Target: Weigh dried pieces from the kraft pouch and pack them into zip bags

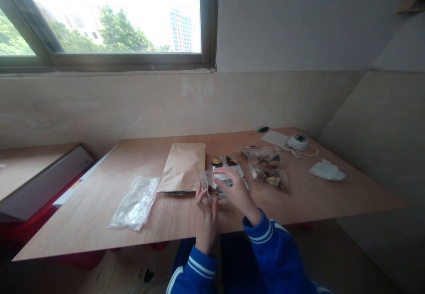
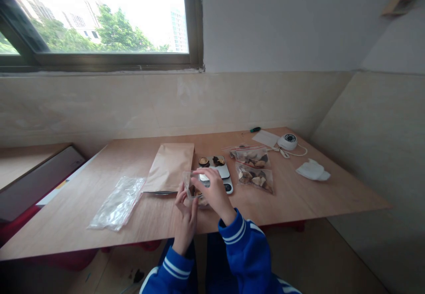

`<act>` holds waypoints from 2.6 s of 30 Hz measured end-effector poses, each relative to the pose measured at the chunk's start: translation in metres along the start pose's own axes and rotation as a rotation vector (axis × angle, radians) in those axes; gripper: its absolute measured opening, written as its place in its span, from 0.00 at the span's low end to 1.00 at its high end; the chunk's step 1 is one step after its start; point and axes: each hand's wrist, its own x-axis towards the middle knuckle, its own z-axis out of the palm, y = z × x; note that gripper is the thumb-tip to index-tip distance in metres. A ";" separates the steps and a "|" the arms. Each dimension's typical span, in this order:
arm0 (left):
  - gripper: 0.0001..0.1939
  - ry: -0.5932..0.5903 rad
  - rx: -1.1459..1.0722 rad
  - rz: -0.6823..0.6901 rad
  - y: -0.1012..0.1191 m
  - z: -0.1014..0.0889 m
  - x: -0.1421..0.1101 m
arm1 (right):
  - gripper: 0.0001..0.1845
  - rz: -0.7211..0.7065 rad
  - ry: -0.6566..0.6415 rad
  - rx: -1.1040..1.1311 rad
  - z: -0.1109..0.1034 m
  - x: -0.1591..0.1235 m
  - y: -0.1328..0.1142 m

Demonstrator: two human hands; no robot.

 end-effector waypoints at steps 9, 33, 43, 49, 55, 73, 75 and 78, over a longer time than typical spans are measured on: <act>0.15 0.026 -0.035 0.021 0.001 0.001 0.002 | 0.25 -0.042 -0.310 -0.391 0.009 0.060 0.083; 0.14 0.016 -0.082 -0.027 0.003 0.000 0.002 | 0.13 0.062 -0.027 -0.019 -0.029 0.045 0.023; 0.16 0.008 -0.147 -0.068 -0.003 0.002 0.000 | 0.17 0.004 -0.074 -0.426 -0.022 0.042 0.071; 0.16 0.006 -0.134 -0.062 -0.008 0.002 0.000 | 0.18 0.062 -0.103 -0.536 -0.008 0.048 0.129; 0.17 0.023 -0.113 -0.087 -0.008 0.003 -0.001 | 0.13 0.040 -0.092 -0.496 -0.009 0.043 0.134; 0.16 -0.007 -0.080 -0.058 -0.002 0.000 0.000 | 0.12 -0.019 -0.221 -0.042 -0.046 0.012 0.015; 0.16 -0.006 -0.087 -0.061 -0.001 0.000 -0.001 | 0.14 -0.028 -0.247 -0.031 -0.036 0.009 0.011; 0.15 -0.010 -0.085 -0.074 0.004 -0.002 0.000 | 0.17 -0.028 -0.234 0.044 -0.018 0.006 0.013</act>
